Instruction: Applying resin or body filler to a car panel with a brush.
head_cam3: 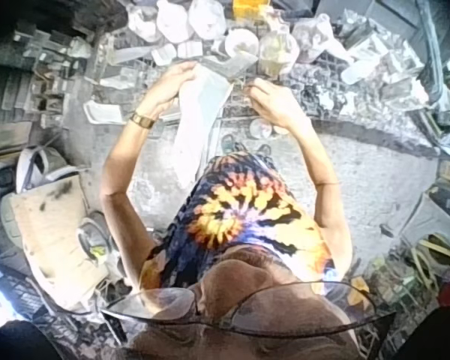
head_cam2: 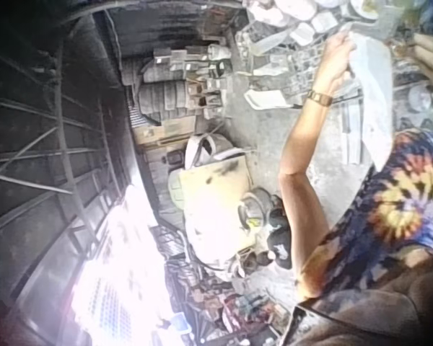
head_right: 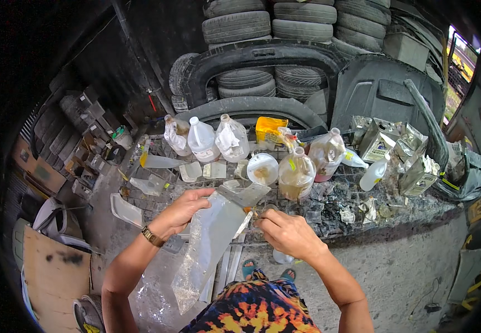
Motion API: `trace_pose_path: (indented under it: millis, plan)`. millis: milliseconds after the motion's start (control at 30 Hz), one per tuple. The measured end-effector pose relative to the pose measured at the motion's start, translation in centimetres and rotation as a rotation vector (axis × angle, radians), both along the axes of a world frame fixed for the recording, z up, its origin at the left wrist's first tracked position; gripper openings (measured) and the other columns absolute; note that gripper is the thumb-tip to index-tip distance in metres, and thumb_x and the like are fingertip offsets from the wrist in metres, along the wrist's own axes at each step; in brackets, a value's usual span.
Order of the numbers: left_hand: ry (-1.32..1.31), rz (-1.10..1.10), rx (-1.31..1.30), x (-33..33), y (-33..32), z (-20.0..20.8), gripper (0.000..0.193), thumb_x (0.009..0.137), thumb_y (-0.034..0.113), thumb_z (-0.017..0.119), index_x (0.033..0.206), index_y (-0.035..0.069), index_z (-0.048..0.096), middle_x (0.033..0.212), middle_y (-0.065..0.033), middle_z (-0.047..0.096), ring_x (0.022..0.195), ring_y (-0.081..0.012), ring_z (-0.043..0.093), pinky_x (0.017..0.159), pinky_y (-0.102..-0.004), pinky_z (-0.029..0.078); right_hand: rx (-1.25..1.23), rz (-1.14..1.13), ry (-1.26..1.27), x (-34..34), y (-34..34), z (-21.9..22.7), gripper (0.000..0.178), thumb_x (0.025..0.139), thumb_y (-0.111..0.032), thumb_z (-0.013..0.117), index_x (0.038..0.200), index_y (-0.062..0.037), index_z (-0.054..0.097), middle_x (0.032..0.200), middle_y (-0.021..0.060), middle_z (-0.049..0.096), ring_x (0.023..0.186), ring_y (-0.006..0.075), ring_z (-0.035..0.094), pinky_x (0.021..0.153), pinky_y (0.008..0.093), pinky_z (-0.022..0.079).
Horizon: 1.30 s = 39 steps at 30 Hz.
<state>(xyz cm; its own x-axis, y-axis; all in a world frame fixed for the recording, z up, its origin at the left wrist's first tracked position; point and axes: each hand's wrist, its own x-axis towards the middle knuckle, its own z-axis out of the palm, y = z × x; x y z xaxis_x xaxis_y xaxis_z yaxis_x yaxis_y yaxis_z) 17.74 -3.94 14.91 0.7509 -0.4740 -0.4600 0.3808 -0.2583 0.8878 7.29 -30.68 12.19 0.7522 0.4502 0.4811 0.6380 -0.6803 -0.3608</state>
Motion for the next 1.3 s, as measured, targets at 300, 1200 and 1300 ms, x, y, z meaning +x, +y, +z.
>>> trace_pose_path:
  millis: [300, 1200, 1300]
  plan:
    - [-0.021, -0.023, 0.016, 0.2, -0.1, -0.3, 0.052, 0.085, 0.005, 0.051, 0.135, -0.008, 0.04, 0.116, -0.011, 0.061, 0.1, -0.0123, 0.06, 0.088, -0.0243, 0.047, 0.047, -0.104, -0.081, -0.9, -0.3, 1.3, 0.028, 0.073, -0.002, 0.068, 0.099, -0.0075, 0.062, 0.089, 0.0049, 0.059, 0.066, 0.0221, 0.063, 0.052, 0.0324, 0.051]
    - [-0.047, -0.02, 0.101, 0.8, 0.4, -0.8, 0.054, 0.086, 0.004, 0.052, 0.136, -0.009, 0.039, 0.116, -0.0116, 0.061, 0.098, -0.0127, 0.06, 0.088, -0.0251, 0.046, 0.576, -0.375, 0.025, 0.0, 2.2, -0.6, 0.011, 0.084, 0.0, 0.063, 0.095, 0.0001, 0.066, 0.076, 0.0111, 0.064, 0.056, 0.0169, 0.059, 0.051, 0.0272, 0.046]
    - [-0.047, -0.021, 0.098, 0.9, 0.5, -1.1, 0.054, 0.085, 0.004, 0.052, 0.136, -0.009, 0.039, 0.116, -0.0119, 0.061, 0.099, -0.013, 0.06, 0.087, -0.0251, 0.046, 0.583, -0.387, -0.051, 0.1, 1.9, -0.9, 0.011, 0.084, 0.001, 0.063, 0.094, 0.0004, 0.066, 0.075, 0.0113, 0.064, 0.055, 0.0157, 0.059, 0.05, 0.0257, 0.046]
